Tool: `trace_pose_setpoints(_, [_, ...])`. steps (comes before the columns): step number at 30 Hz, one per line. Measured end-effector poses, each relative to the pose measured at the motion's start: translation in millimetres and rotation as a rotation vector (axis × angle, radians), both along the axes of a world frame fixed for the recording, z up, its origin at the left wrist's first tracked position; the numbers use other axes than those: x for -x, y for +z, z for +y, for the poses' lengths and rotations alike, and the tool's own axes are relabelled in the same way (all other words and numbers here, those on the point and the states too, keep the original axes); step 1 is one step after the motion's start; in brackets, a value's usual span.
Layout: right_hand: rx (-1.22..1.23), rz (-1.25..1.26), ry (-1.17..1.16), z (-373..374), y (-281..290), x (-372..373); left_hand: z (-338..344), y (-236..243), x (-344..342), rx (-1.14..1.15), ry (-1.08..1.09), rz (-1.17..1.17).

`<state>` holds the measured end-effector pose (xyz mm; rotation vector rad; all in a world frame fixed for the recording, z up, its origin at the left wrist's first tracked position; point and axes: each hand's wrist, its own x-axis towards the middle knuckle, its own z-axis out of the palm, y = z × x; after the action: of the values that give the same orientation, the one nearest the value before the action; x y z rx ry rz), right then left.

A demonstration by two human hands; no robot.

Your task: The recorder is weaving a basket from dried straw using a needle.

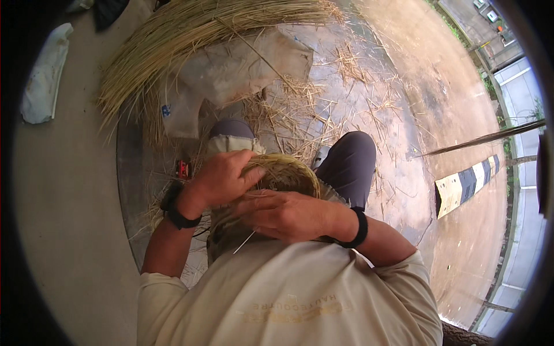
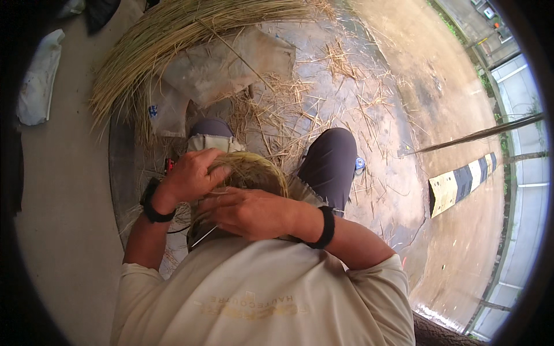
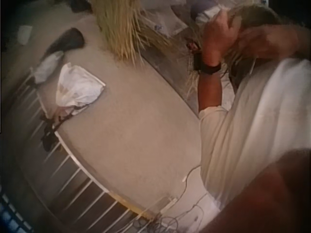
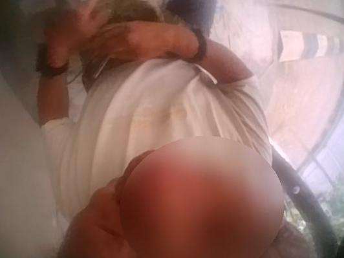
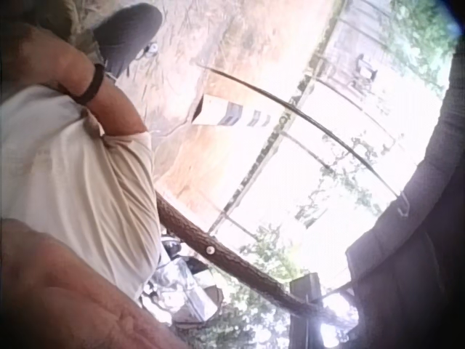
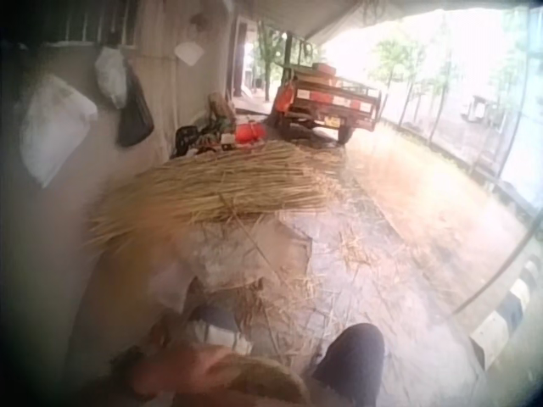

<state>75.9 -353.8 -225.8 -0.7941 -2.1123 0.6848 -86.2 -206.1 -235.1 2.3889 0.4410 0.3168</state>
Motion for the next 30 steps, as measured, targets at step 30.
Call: trace_pose_setpoints(30, [0.258, -0.152, -0.745, -22, 0, -8, -19, 11, 0, -0.037, 0.299, -0.089])
